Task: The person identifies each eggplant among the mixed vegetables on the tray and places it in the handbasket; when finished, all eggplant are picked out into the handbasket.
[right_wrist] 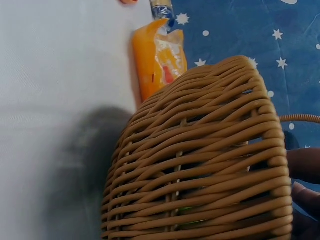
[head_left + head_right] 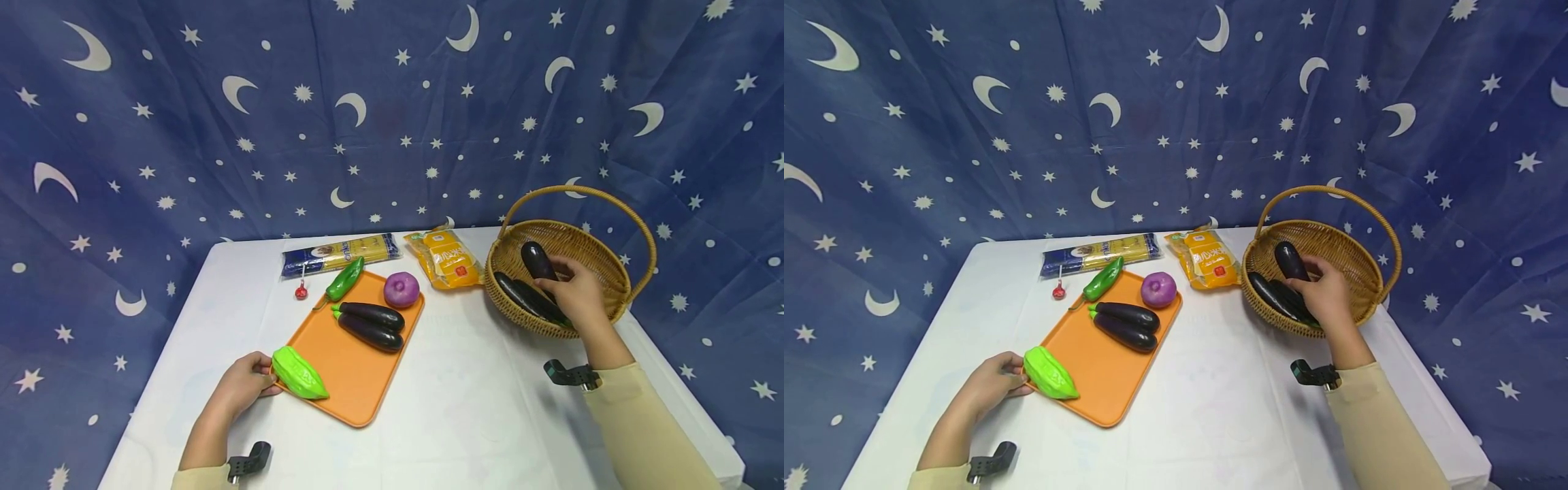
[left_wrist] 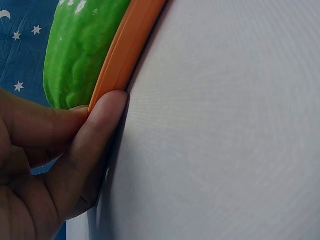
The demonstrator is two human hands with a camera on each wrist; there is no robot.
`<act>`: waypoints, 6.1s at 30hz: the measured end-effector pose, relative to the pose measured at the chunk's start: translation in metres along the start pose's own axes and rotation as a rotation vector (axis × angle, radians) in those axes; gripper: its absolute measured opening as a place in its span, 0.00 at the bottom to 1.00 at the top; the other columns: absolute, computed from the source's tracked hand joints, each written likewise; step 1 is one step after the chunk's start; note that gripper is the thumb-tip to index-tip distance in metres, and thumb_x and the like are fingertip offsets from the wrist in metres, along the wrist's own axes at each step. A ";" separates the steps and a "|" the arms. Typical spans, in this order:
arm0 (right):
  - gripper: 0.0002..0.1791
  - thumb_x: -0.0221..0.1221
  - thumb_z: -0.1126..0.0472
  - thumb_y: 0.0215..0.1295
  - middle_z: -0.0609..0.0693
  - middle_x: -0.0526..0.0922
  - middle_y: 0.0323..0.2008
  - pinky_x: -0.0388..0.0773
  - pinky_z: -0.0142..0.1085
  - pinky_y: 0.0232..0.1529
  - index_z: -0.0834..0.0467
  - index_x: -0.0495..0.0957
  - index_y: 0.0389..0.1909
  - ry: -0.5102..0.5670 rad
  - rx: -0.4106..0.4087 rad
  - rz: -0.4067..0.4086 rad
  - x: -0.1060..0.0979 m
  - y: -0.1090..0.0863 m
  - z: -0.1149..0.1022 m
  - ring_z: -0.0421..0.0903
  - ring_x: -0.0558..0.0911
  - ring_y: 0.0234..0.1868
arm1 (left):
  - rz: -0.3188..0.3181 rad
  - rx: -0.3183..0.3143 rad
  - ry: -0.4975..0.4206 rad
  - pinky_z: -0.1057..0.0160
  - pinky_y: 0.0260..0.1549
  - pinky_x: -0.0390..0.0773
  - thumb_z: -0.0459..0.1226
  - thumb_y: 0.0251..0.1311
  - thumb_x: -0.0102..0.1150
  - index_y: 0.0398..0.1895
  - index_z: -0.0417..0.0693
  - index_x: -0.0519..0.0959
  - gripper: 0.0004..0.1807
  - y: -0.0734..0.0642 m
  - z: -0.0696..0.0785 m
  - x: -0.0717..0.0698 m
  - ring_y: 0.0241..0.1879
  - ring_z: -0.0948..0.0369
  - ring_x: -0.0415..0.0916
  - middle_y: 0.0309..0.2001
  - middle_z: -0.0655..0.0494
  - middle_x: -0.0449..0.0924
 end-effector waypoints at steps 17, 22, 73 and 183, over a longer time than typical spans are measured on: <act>0.33 0.69 0.62 0.60 0.71 0.73 0.61 0.74 0.58 0.52 0.66 0.71 0.65 -0.170 -0.024 -0.070 0.010 0.008 0.011 0.69 0.73 0.58 | 0.004 0.009 0.006 0.65 0.32 0.83 0.24 0.62 0.57 0.52 0.29 0.73 0.15 -0.001 0.000 0.000 0.34 0.57 0.78 0.42 0.43 0.73; 0.33 0.68 0.62 0.60 0.73 0.72 0.61 0.74 0.58 0.51 0.68 0.69 0.65 -0.203 -0.001 -0.113 0.014 0.010 0.013 0.70 0.73 0.57 | 0.000 0.004 -0.002 0.65 0.31 0.83 0.24 0.62 0.57 0.52 0.29 0.73 0.15 0.000 -0.001 0.001 0.34 0.58 0.78 0.42 0.43 0.73; 0.38 0.66 0.54 0.66 0.65 0.69 0.68 0.74 0.56 0.59 0.64 0.64 0.72 -0.022 -0.023 -0.157 0.005 0.008 -0.022 0.65 0.69 0.67 | -0.010 0.008 -0.046 0.65 0.31 0.85 0.23 0.62 0.57 0.52 0.28 0.72 0.15 0.000 -0.002 0.000 0.32 0.59 0.79 0.42 0.42 0.72; 0.30 0.73 0.58 0.57 0.53 0.77 0.62 0.74 0.50 0.63 0.50 0.78 0.62 -0.244 -0.432 -0.547 0.262 -0.103 -0.149 0.51 0.77 0.60 | 0.008 0.004 -0.088 0.63 0.31 0.86 0.23 0.62 0.57 0.49 0.29 0.73 0.13 -0.002 0.001 -0.001 0.30 0.59 0.80 0.39 0.43 0.71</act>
Point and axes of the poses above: each hand's wrist, its own y-axis towards the middle knuckle, its own x-axis out of the palm, z = x × y, the point moved 8 cm from there along y, towards the middle knuckle
